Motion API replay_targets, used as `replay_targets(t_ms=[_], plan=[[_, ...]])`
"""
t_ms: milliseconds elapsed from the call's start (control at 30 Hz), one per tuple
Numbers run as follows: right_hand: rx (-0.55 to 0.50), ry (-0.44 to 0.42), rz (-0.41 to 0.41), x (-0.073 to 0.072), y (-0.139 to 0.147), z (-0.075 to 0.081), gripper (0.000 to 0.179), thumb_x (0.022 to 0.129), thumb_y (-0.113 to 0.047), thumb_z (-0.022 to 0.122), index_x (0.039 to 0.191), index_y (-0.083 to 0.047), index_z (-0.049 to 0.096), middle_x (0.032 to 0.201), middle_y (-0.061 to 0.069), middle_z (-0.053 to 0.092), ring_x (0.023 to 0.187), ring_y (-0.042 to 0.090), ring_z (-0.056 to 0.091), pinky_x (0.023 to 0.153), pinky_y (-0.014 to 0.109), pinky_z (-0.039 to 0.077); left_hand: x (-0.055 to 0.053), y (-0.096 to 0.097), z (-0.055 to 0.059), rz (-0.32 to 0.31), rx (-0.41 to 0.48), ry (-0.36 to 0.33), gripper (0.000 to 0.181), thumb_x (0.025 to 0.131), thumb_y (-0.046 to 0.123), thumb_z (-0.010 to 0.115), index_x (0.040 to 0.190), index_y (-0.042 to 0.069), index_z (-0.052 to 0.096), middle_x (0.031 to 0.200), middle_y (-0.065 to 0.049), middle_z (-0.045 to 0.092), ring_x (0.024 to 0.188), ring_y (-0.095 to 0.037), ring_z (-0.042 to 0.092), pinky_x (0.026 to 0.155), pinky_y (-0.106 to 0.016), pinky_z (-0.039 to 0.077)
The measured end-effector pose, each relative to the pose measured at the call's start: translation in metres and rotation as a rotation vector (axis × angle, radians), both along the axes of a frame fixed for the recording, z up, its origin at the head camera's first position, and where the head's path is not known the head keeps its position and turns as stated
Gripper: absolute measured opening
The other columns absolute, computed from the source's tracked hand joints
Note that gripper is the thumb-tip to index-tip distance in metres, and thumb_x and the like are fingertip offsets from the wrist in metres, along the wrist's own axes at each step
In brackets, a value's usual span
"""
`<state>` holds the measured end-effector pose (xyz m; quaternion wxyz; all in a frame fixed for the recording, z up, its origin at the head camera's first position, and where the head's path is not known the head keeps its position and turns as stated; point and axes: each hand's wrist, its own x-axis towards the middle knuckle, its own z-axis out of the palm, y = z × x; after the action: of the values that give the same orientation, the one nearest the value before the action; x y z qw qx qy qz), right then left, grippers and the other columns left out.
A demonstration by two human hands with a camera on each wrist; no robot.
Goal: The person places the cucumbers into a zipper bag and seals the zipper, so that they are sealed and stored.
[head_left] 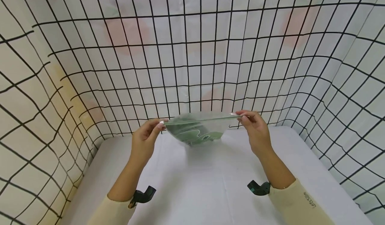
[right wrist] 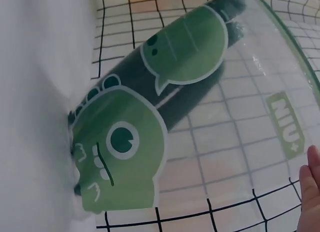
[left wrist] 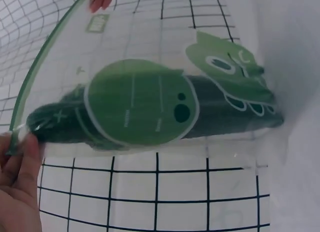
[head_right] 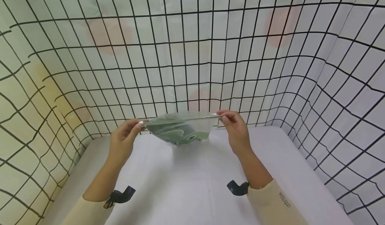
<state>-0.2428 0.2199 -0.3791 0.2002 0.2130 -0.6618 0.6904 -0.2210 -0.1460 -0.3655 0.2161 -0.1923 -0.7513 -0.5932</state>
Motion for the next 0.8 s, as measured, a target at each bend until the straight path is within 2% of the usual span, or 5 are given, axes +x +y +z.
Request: replay_targets(t_ms=[233, 433, 533, 633, 800], plan=[[0.069, 0.0, 0.063, 0.04, 0.017, -0.023, 0.017, 0.104, -0.002, 0.048, 0.115, 0.01, 0.054, 0.125, 0.0, 0.065, 0.117, 0.009, 0.065, 0.103, 0.024, 0.052, 0.038, -0.006, -0.019, -0.095, -0.109, -0.093, 0.018, 0.102, 0.019, 0.06, 0.116, 0.012, 0.069, 0.117, -0.002, 0.074, 0.103, -0.009, 0.068, 0.094, -0.018, 0.055], [0.163, -0.052, 0.107, 0.06, 0.022, -0.045, 0.019, 0.105, -0.001, 0.046, 0.117, 0.012, 0.054, 0.125, -0.001, 0.066, 0.107, 0.012, 0.07, 0.096, 0.026, 0.057, 0.064, -0.012, -0.04, -0.159, -0.182, -0.08, 0.018, 0.101, 0.016, 0.061, 0.116, 0.02, 0.071, 0.117, 0.002, 0.073, 0.102, -0.009, 0.069, 0.091, -0.021, 0.057], [0.218, -0.069, 0.151, 0.066, 0.022, -0.055, 0.02, 0.105, 0.0, 0.044, 0.118, 0.011, 0.055, 0.123, -0.001, 0.067, 0.103, 0.014, 0.07, 0.092, 0.027, 0.058, 0.073, -0.015, -0.053, -0.172, -0.216, -0.081, 0.019, 0.101, 0.016, 0.06, 0.116, 0.022, 0.071, 0.117, 0.003, 0.073, 0.102, -0.008, 0.07, 0.089, -0.022, 0.058], [0.284, -0.085, 0.179, 0.071, 0.022, -0.065, 0.02, 0.105, 0.001, 0.044, 0.119, 0.005, 0.058, 0.121, 0.0, 0.066, 0.101, 0.015, 0.071, 0.091, 0.026, 0.059, 0.079, -0.016, -0.067, -0.159, -0.257, -0.113, 0.018, 0.101, 0.02, 0.061, 0.115, 0.025, 0.072, 0.115, 0.008, 0.072, 0.105, -0.006, 0.069, 0.089, -0.023, 0.059], [0.364, -0.137, 0.153, 0.076, 0.025, -0.08, 0.018, 0.106, -0.006, 0.047, 0.117, -0.004, 0.061, 0.115, 0.006, 0.067, 0.1, 0.016, 0.071, 0.088, 0.026, 0.059, 0.083, -0.014, -0.092, -0.166, -0.33, -0.188, 0.017, 0.1, 0.029, 0.062, 0.113, 0.026, 0.072, 0.114, 0.012, 0.072, 0.106, -0.004, 0.068, 0.09, -0.023, 0.059]])
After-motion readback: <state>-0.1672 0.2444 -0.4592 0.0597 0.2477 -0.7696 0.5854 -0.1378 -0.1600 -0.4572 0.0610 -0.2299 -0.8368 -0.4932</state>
